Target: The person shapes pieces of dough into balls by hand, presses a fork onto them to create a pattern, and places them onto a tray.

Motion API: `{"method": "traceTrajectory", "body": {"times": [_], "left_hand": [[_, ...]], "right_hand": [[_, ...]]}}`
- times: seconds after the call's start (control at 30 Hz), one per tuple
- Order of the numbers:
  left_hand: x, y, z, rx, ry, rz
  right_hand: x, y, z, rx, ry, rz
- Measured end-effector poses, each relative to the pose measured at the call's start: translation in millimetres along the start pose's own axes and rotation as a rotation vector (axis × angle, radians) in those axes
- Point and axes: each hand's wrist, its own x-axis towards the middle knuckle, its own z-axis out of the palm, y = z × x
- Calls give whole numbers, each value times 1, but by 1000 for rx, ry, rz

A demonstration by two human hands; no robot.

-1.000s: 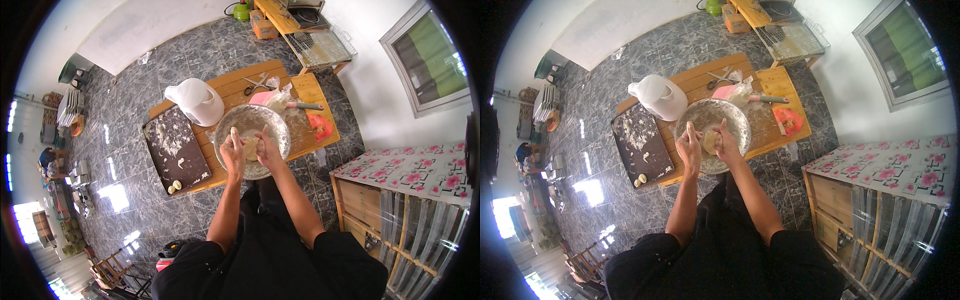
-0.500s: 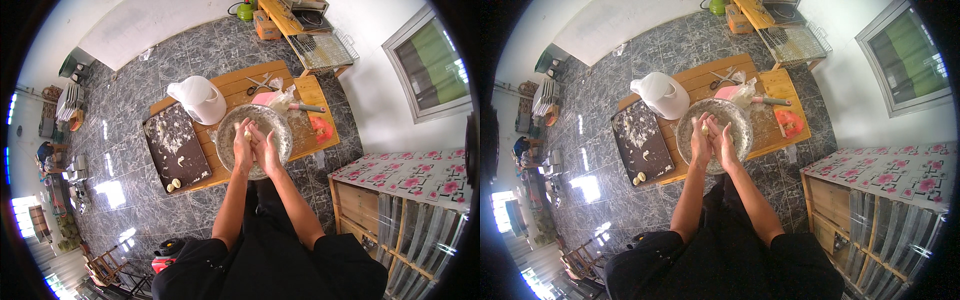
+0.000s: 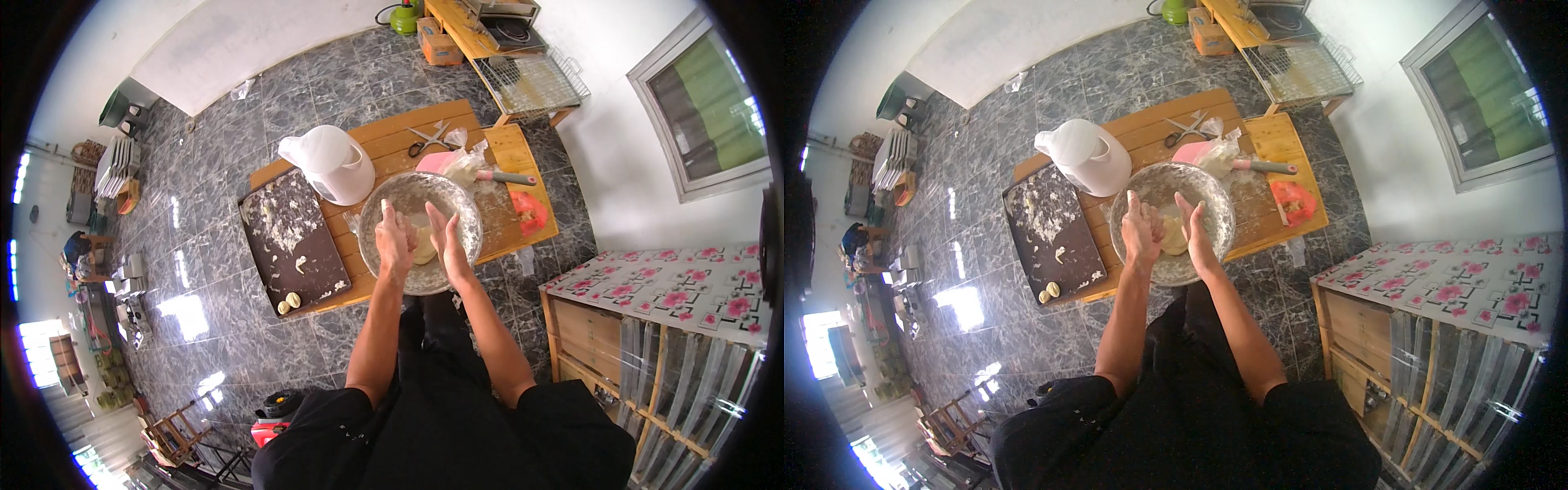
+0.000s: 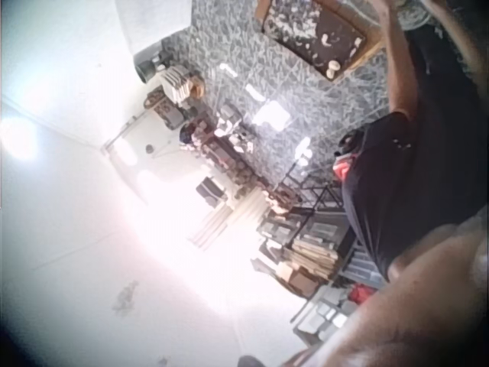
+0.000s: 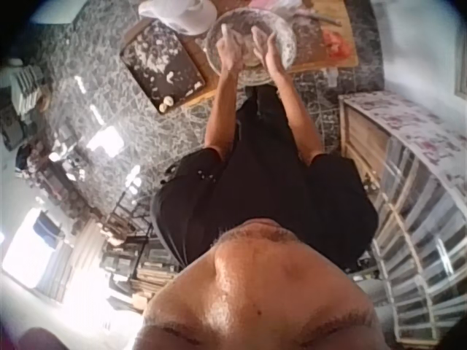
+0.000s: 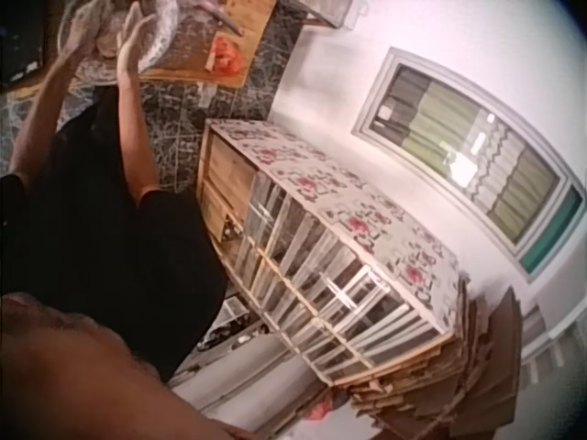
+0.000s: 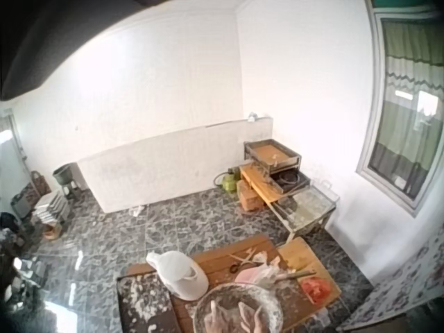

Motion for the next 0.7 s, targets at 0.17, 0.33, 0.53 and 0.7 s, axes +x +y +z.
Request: {"method": "traceTrajectory", "body": {"times": [0.17,0.33,0.53,0.7], "left_hand": [[-23,-10,35,1060,-194,381],[-37,-6,35,1574,138,646],[-29,0,17,1167,42,334],[-11,-18,1,41,-27,-162]], "right_hand": [[17,17,7,373,-41,27],[19,26,16,301,162,-69],[14,14,8,-64,499,38],[-1,1,35,-297,-12,-277]]}}
